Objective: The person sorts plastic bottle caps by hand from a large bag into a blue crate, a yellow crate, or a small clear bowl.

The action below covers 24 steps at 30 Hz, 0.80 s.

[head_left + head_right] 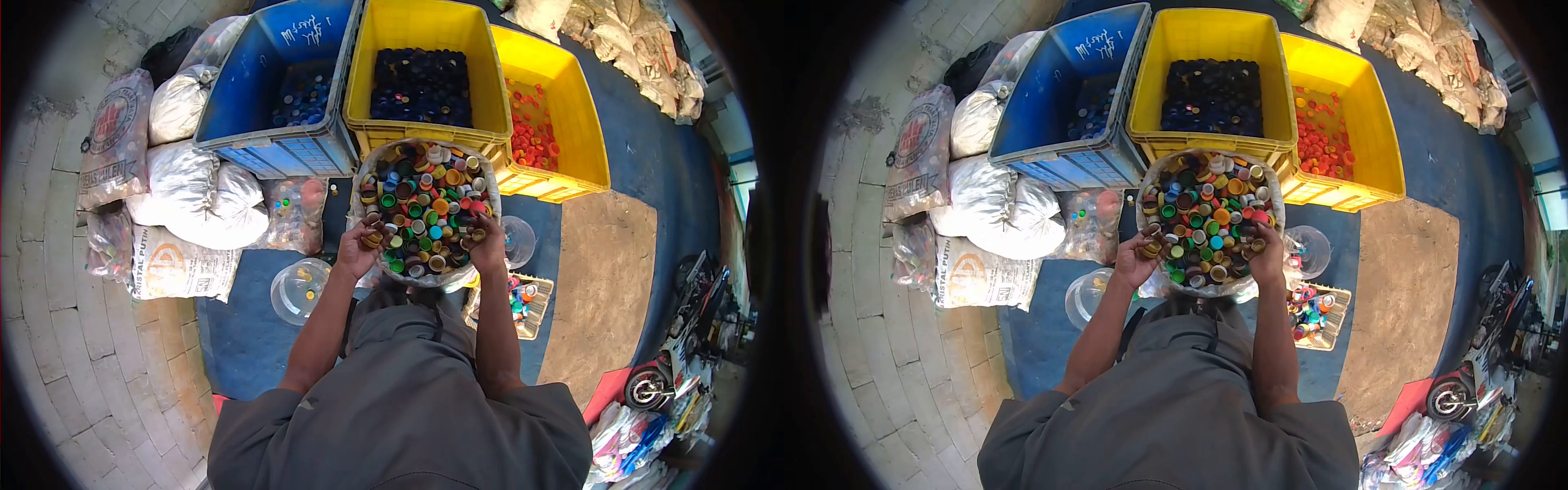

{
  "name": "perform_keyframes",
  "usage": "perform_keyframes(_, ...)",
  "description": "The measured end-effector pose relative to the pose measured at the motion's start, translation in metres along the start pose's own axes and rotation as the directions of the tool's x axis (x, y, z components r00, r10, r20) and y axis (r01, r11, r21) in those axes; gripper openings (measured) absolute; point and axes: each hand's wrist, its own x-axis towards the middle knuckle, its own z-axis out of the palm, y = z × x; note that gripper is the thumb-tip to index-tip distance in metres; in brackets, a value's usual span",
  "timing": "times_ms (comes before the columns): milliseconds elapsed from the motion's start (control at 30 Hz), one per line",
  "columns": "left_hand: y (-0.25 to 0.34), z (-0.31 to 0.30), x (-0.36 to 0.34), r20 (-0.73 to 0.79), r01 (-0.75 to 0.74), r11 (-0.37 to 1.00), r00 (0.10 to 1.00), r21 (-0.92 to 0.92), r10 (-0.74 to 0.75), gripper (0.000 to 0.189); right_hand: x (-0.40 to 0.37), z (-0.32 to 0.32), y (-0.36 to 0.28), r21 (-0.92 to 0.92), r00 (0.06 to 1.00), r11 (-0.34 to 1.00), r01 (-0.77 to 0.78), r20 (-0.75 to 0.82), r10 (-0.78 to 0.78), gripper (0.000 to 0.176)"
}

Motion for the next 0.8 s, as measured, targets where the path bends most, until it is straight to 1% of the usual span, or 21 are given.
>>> perform_keyframes(33, -0.001, 0.001, 0.0, 0.035, 0.029, 0.999, 0.999, -0.035, -0.027, 0.033, -0.003, -0.002, -0.005, -0.004, 0.999, 0.999, 0.042, -0.033, -0.042, 0.027)
perform_keyframes(67, -0.004, 0.003, 0.001, 0.034, 0.016, 1.0, 0.999, 0.026, -0.017, 0.031, 0.0, -0.012, -0.007, 0.054, 0.998, 0.997, 0.059, -0.017, -0.059, 0.026)
perform_keyframes(100, -0.007, 0.005, 0.001, 0.034, 0.003, 0.996, 0.999, 0.085, -0.006, 0.029, -0.004, -0.013, -0.008, -0.254, 0.983, 0.953, 0.168, -0.023, -0.18, 0.023)
perform_keyframes(133, -0.009, 0.007, 0.002, 0.037, -0.013, 0.989, 0.999, 0.144, 0.008, 0.026, -0.006, -0.013, -0.01, -0.537, 0.956, 0.805, 0.252, 0.011, -0.292, 0.021)
perform_keyframes(167, -0.01, 0.009, 0.003, 0.017, -0.012, 0.983, 1.0, 0.182, 0.009, 0.025, -0.007, -0.012, -0.011, -0.763, 0.92, 0.571, 0.302, 0.078, -0.383, 0.019)
perform_keyframes(200, -0.012, 0.01, 0.004, -0.005, -0.009, 0.976, 1.0, 0.219, 0.01, 0.023, -0.01, -0.008, -0.013, -0.924, 0.889, 0.228, 0.306, 0.192, -0.415, 0.018)
perform_keyframes(233, -0.015, 0.011, 0.004, -0.027, -0.003, 0.967, 1.0, 0.256, 0.01, 0.022, -0.013, -0.006, -0.009, -0.932, 0.844, 0.042, 0.361, 0.307, -0.439, 0.02)
perform_keyframes(300, -0.019, 0.015, 0.003, -0.058, 0.028, 0.956, 0.998, 0.291, -0.011, 0.017, -0.016, 0.002, 0.004, -0.844, 0.736, -0.329, 0.424, 0.533, -0.418, 0.025)
perform_keyframes(333, -0.02, 0.018, 0.002, -0.074, 0.042, 0.95, 0.997, 0.309, -0.02, 0.017, -0.013, 0.005, 0.012, -0.802, 0.712, -0.417, 0.428, 0.583, -0.391, 0.024)
perform_keyframes(433, -0.02, 0.024, 0.001, -0.144, 0.17, 0.969, 0.979, 0.177, -0.145, 0.017, -0.012, 0.018, 0.026, -0.786, 0.811, -0.528, 0.321, 0.516, -0.276, 0.02)
perform_keyframes(467, -0.021, 0.025, 0.002, -0.17, 0.154, 0.944, 0.98, 0.293, -0.107, 0.019, -0.011, 0.02, 0.028, -0.789, 0.818, -0.515, 0.333, 0.514, -0.258, 0.017)
perform_keyframes(533, -0.023, 0.029, 0.005, -0.208, 0.129, 0.85, 0.978, 0.51, -0.024, 0.022, -0.004, 0.02, 0.033, -0.788, 0.812, -0.526, 0.319, 0.514, -0.277, 0.017)
perform_keyframes(567, -0.027, 0.031, 0.008, -0.166, 0.066, 0.743, 0.984, 0.666, 0.061, 0.022, -0.002, 0.019, 0.035, -0.788, 0.81, -0.533, 0.309, 0.512, -0.287, 0.017)
perform_keyframes(633, -0.033, 0.039, 0.019, -0.033, -0.058, 0.442, 0.98, 0.895, 0.195, 0.025, -0.003, 0.021, 0.033, -0.79, 0.797, -0.514, 0.333, 0.528, -0.295, 0.018)
perform_keyframes(667, -0.034, 0.039, 0.026, 0.123, -0.184, 0.229, 0.959, 0.956, 0.255, 0.026, -0.004, 0.021, 0.031, -0.791, 0.789, -0.506, 0.343, 0.535, -0.301, 0.019)
perform_keyframes(700, -0.035, 0.04, 0.032, 0.285, -0.298, 0.004, 0.917, 0.955, 0.278, 0.028, -0.005, 0.017, 0.029, -0.812, 0.777, -0.436, 0.388, 0.543, -0.319, 0.02)
perform_keyframes(733, -0.036, 0.042, 0.039, 0.445, -0.394, -0.223, 0.855, 0.892, 0.267, 0.031, -0.005, 0.013, 0.026, -0.823, 0.762, -0.365, 0.435, 0.552, -0.338, 0.022)
perform_keyframes(767, -0.037, 0.044, 0.046, 0.492, -0.415, -0.315, 0.841, 0.854, 0.226, 0.032, -0.004, 0.009, 0.023, -0.828, 0.748, -0.292, 0.479, 0.559, -0.356, 0.024)
perform_keyframes(800, -0.039, 0.052, 0.048, 0.533, -0.433, -0.402, 0.827, 0.807, 0.18, 0.033, -0.005, 0.008, 0.017, -0.853, 0.779, -0.219, 0.474, 0.522, -0.348, 0.024)
